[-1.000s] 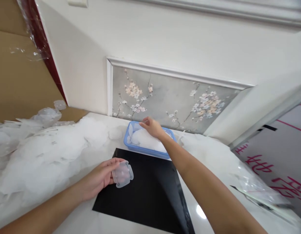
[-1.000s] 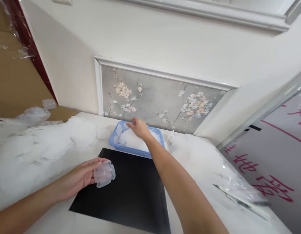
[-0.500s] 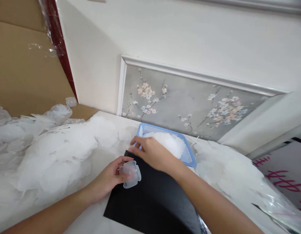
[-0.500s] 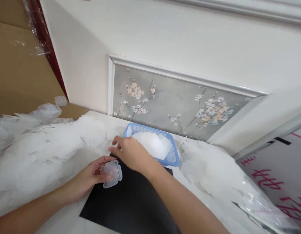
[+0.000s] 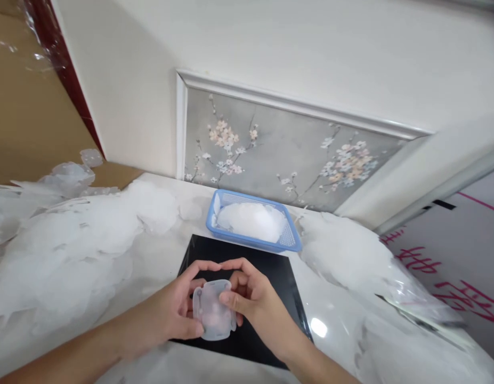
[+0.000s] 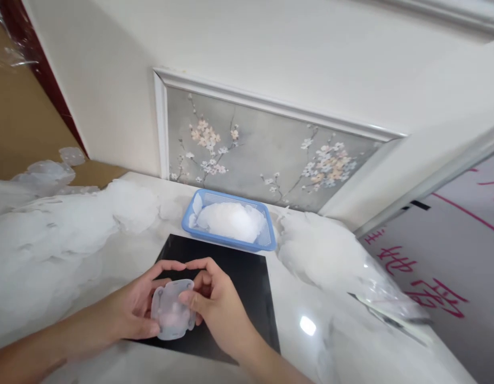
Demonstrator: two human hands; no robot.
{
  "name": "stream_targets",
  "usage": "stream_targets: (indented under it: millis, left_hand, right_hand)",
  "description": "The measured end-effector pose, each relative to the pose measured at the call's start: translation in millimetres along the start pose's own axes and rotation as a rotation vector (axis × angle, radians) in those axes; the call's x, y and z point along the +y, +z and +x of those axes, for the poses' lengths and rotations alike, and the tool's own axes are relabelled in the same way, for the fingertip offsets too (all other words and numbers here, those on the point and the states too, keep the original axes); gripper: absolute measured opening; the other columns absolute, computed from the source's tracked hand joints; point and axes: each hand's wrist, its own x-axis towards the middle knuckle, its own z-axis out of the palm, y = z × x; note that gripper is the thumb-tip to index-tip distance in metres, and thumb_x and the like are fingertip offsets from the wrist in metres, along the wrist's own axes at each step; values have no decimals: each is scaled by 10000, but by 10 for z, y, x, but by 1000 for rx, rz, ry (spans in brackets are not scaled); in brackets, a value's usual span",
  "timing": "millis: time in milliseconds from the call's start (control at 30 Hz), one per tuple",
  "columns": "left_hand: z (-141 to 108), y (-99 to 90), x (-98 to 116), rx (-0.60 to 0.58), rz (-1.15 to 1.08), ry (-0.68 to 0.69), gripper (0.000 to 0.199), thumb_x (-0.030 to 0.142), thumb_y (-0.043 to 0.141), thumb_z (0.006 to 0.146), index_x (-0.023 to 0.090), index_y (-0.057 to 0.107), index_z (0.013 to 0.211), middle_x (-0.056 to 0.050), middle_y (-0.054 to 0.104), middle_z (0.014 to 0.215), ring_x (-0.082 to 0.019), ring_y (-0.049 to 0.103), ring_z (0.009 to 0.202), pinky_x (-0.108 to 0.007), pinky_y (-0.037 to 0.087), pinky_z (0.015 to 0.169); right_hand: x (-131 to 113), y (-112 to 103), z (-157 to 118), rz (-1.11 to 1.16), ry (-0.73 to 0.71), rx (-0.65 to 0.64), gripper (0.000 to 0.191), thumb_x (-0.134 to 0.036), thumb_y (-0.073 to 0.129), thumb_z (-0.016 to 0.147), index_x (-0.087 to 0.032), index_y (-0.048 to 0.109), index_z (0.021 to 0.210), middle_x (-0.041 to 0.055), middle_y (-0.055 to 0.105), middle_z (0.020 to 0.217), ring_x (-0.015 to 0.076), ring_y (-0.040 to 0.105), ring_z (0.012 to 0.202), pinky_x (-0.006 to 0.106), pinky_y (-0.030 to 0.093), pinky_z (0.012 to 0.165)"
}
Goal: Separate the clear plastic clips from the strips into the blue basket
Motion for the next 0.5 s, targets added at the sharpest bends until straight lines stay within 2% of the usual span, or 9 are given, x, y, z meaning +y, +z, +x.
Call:
stream_targets:
  millis: [100,167,233,300,367,433,500]
  left_hand:
    - [-42,28,113,-92,-46,-107,1047,145,849,647,384,248,1471,-81,606,1295,-268,649,1144,-395,464,942]
    - [-44,22,159,-128,-25,-174,1149,118,887,571,415,249,1480,-69,615,1299,-257,679,1096,-393,491,930]
    - [-32,5,174,-166,63,-273,1020,114,901,536,370,432,1405,-46,689,1157,-235,731,957,-321,542,802]
    - [-16,-10,166,-199,175,-380,665,150,885,575,260,650,1187,-23,740,893,-204,751,747,-265,552,650]
    - [-4,-12,145,-222,263,-451,382,198,871,604,196,728,958,-6,728,698,-173,709,564,-243,541,540]
    - [-1,8,117,-250,314,-473,304,305,864,638,185,732,884,1,717,613,-144,650,460,-220,509,466]
    - [-5,56,90,-297,341,-416,402,502,823,678,182,727,901,-5,713,573,-123,611,425,-198,485,443]
  right_hand:
    - [-52,-14,-183,57,-15,48,414,-434,822,709,-207,620,990,-59,498,729,83,489,533,203,429,448]
    - [-85,-23,-278,70,-30,79,392,-454,826,705,-204,632,936,-52,493,737,88,499,549,204,433,450]
    - [-116,-30,-359,77,-35,87,384,-462,827,707,-204,642,923,-45,498,737,99,514,569,207,436,457]
    - [-142,-34,-428,85,-40,90,383,-466,829,704,-202,649,916,-38,507,743,103,520,580,208,435,462]
    - [-164,-36,-483,93,-47,99,388,-467,833,697,-202,652,914,-37,511,750,100,519,575,207,430,460]
    - [-179,-36,-525,91,-52,112,385,-469,830,697,-202,650,908,-39,513,745,100,519,575,206,431,462]
    - [-187,-28,-561,84,-58,122,375,-464,825,701,-205,644,902,-43,519,730,102,519,577,204,426,467]
